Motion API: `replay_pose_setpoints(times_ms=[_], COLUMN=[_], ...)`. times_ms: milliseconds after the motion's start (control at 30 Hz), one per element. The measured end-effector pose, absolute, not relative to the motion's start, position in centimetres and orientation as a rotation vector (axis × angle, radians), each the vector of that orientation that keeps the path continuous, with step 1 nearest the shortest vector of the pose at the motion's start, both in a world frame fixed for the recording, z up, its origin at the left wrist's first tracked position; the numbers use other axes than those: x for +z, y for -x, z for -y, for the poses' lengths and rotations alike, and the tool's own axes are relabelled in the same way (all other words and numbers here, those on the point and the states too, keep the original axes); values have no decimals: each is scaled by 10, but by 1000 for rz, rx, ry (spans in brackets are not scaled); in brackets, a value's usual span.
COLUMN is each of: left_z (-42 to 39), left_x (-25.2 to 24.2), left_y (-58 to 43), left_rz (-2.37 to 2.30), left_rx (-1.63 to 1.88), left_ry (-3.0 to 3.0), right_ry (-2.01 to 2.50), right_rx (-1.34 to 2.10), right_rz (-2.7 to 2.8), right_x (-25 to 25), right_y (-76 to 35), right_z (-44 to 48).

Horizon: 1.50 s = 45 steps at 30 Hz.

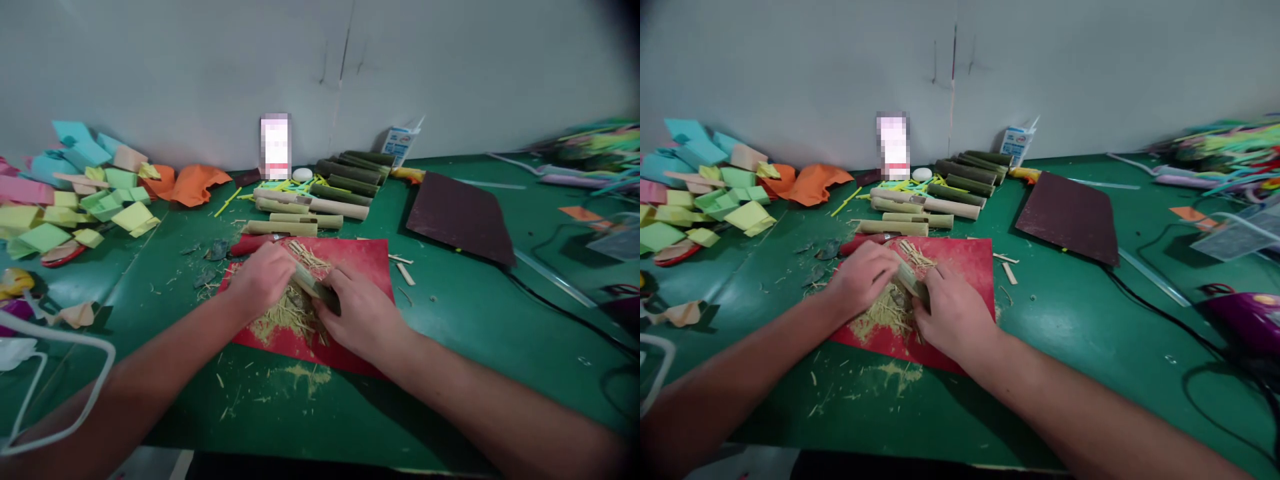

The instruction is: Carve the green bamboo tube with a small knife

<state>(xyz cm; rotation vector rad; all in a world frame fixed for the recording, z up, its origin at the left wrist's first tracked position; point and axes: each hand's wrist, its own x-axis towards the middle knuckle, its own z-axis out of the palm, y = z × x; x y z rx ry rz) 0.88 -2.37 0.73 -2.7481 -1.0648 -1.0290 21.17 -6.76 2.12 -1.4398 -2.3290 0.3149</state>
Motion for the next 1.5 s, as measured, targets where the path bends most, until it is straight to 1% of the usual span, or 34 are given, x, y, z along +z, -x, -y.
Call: replay_pose_setpoints(times_ms=[167,300,433,567,667,800,933,1067,1200,1367,1500], left_z=[27,29,30,29,28,31,33,38,39,37,35], left_x=[9,9,8,8,7,6,8,10,9,7,7], left_y=[-12,-14,-13,-12,-13,-17,-19,-22,-23,-23,-20], left_rz=[1044,1028,1067,991,1072,1010,1076,989,1050,977,1079], left_rx=[-1041,-970,-1023,-910,-1010,-915,-1006,-903,-990,-927,-1012], left_ry=[2751,2812,2747,2868,2757,2891,2783,2882,2787,2886,2753], right_ry=[1448,1449,1474,1460,1456,1454,1458,1462,1491,1475,1499], right_rx=[330,358,348,352,346,366,363,387,392,429,398], right_rz=[2320,2336,2329,2348,2326,2331,2321,2335,2321,2321,2312], right_x=[21,21,21,21,21,21,20,21,22,22,23], right_y=[-212,-212,-213,-213,-213,-213,-213,-214,-214,-213,-213], right_z=[67,67,67,67,67,66,66,66,66,66,66])
